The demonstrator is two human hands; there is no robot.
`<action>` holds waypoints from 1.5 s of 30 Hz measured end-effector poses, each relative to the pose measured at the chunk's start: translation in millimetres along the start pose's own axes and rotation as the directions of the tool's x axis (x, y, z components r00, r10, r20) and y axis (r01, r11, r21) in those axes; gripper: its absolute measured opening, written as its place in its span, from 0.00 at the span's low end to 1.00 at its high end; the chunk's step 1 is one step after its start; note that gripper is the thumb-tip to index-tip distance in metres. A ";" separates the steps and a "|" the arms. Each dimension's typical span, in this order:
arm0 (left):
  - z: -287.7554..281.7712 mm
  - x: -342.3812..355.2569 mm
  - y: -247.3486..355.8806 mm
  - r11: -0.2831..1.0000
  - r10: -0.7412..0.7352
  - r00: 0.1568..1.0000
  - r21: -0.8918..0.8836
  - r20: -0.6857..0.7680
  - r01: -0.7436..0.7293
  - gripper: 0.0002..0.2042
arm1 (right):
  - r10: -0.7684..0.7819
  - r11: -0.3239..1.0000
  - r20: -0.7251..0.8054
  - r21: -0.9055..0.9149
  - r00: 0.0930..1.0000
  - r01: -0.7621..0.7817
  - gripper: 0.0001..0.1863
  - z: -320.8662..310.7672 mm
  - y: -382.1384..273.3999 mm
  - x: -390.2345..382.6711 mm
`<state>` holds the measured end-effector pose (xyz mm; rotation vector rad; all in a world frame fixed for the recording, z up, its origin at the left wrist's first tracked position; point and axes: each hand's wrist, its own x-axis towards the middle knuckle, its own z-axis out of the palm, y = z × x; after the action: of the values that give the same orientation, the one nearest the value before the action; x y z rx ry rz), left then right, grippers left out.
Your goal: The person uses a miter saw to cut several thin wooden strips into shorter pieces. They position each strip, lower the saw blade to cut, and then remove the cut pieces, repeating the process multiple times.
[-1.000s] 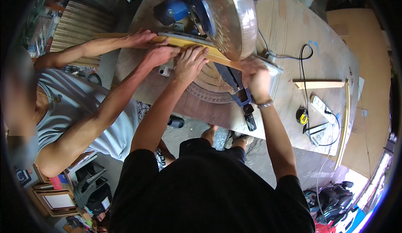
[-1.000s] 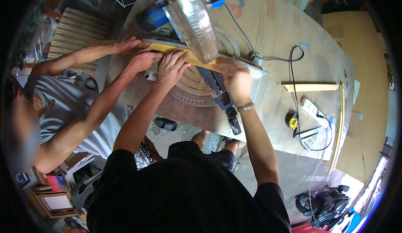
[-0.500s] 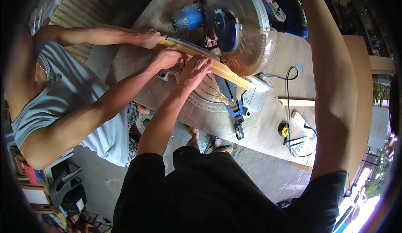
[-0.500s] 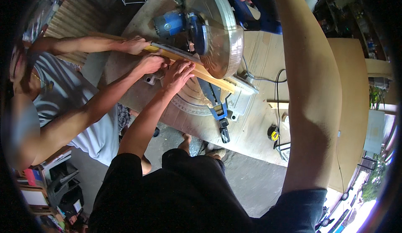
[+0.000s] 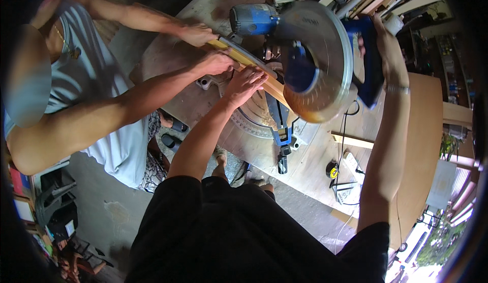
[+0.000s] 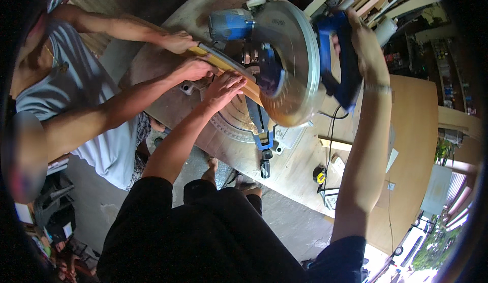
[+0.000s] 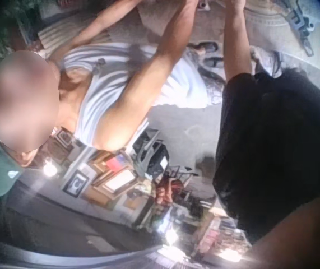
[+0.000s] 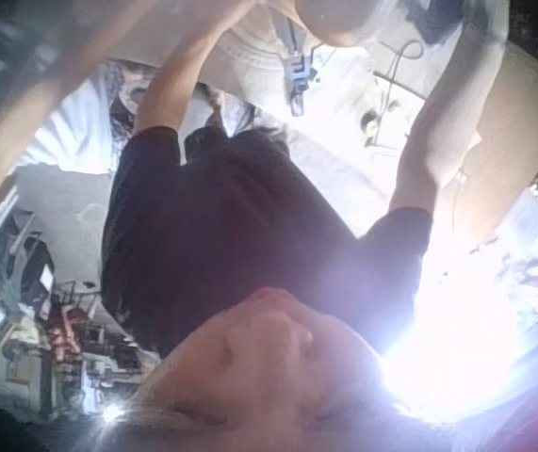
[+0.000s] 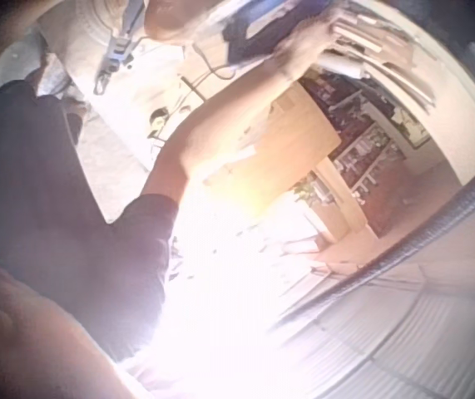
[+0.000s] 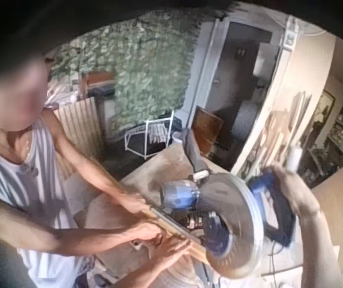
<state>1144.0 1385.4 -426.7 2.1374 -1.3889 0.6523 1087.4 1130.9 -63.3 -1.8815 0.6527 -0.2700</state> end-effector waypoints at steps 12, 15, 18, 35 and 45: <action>-11.3 8.9 11.3 0.999 -0.049 0.997 0.011 0.056 0.049 0.26 | -0.213 0.960 0.002 0.187 0.977 0.209 0.29 -15.6 86.4 -85.5; -11.6 9.7 11.0 0.999 -0.016 1.000 0.047 0.009 0.016 0.27 | -0.222 0.956 0.025 0.203 0.975 0.213 0.30 -18.5 90.5 -83.6; -14.7 7.6 10.9 0.998 -0.027 0.999 0.052 0.042 0.025 0.27 | -0.207 0.959 0.042 0.208 0.977 0.194 0.30 -16.4 87.9 -81.7; -2.5 11.3 18.2 0.983 -0.073 0.995 -0.173 -0.062 0.062 0.29 | -0.228 0.708 0.185 -0.643 0.956 0.293 0.26 -15.3 -48.6 42.5; -2.0 13.9 21.3 0.987 -0.135 0.991 -0.089 0.025 0.137 0.19 | -0.054 0.994 -0.399 0.066 0.915 0.088 0.14 87.3 286.9 -133.2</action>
<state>1129.1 1369.8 -413.2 2.1490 -1.2449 0.5079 929.6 1194.6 -343.8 -1.7859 0.8310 -0.7306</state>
